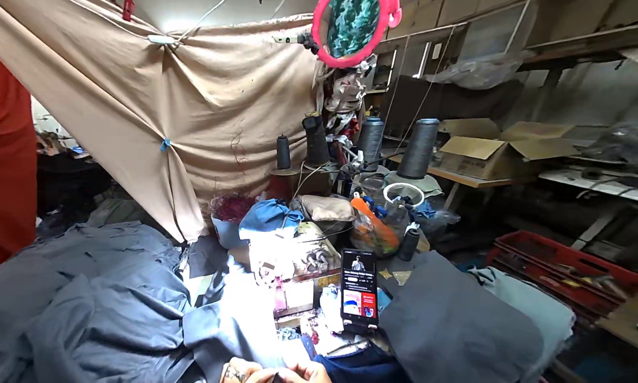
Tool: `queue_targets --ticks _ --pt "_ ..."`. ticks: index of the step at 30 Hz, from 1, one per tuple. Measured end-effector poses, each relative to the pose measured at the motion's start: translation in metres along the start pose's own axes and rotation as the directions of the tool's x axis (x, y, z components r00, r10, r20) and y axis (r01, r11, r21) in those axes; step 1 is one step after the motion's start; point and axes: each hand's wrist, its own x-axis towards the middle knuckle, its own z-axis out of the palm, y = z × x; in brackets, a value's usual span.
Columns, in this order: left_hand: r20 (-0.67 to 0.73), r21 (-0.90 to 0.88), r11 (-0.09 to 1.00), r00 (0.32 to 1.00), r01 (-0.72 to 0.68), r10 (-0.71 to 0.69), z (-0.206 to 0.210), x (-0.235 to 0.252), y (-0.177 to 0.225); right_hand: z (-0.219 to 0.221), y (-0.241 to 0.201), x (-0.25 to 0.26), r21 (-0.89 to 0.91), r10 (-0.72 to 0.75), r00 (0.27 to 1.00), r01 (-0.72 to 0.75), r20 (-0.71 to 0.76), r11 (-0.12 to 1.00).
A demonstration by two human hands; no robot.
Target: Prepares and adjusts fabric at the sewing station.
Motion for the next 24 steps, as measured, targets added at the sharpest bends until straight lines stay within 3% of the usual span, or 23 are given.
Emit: queue_targets --ticks 8,20,24 --pt "-0.086 0.049 0.986 0.983 -0.159 0.163 0.006 -0.002 -0.015 0.001 -0.001 -0.003 -0.054 -0.005 1.000 0.005 -0.002 0.999" --pt "-0.139 0.012 0.979 0.969 -0.204 0.203 0.015 -0.008 -0.013 0.005 -0.001 -0.005 -0.035 -0.007 0.999 0.006 -0.032 0.999" --pt "-0.214 0.026 0.971 0.948 -0.238 0.238 0.022 -0.014 -0.018 0.008 -0.002 -0.003 -0.012 -0.042 0.999 0.042 -0.031 0.999"
